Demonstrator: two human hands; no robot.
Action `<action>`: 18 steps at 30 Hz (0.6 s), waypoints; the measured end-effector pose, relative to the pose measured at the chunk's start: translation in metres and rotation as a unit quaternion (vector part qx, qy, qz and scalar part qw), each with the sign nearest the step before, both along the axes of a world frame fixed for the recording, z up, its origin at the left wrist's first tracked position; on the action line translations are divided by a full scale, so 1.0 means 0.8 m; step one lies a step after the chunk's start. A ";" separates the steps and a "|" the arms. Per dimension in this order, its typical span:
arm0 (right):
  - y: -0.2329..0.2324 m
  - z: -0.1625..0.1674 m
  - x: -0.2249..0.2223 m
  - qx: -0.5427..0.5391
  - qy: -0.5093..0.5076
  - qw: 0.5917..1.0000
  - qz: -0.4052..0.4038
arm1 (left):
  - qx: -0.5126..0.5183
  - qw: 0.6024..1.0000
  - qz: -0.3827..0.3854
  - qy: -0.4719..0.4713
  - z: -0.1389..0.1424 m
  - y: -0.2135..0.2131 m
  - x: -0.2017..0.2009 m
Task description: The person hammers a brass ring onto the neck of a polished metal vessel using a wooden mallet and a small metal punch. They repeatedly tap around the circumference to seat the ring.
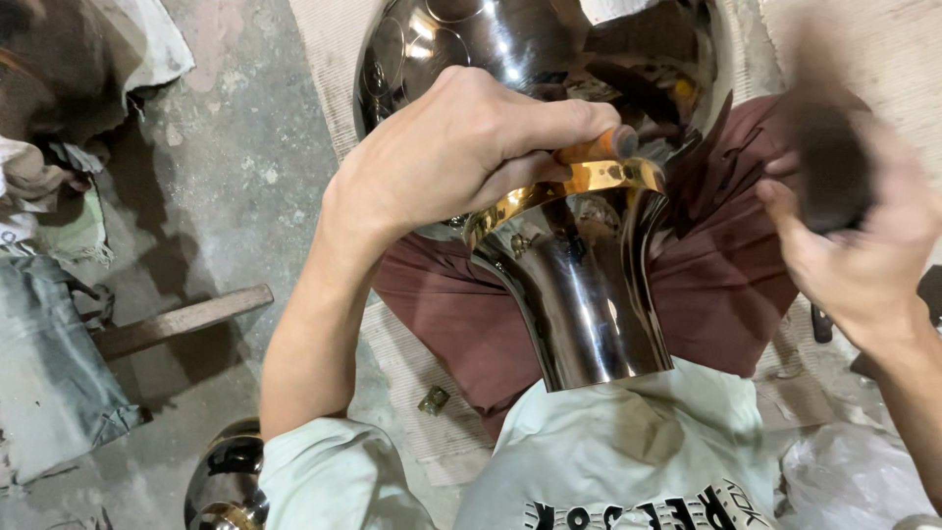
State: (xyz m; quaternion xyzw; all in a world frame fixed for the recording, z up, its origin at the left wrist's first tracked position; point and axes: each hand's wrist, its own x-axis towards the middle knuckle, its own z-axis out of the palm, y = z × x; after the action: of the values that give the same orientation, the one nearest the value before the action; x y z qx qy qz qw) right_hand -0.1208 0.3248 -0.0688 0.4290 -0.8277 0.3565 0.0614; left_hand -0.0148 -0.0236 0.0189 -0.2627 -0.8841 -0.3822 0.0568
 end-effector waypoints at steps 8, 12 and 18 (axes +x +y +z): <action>0.011 -0.021 -0.008 -0.011 0.068 0.997 0.036 | -0.040 0.999 -0.011 0.014 0.008 0.007 -0.002; 0.000 -0.014 -0.002 0.020 0.023 0.999 0.016 | -0.075 0.997 0.002 0.012 0.005 0.003 0.000; -0.006 0.034 -0.001 0.117 -0.032 0.992 0.027 | 0.054 0.998 0.015 0.038 -0.011 -0.003 0.015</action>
State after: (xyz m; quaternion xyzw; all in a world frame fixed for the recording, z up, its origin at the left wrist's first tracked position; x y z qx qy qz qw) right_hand -0.1214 0.3203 -0.0413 0.4436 -0.8536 0.2720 -0.0254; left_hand -0.0029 -0.0257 0.0101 -0.2601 -0.8633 -0.4184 0.1100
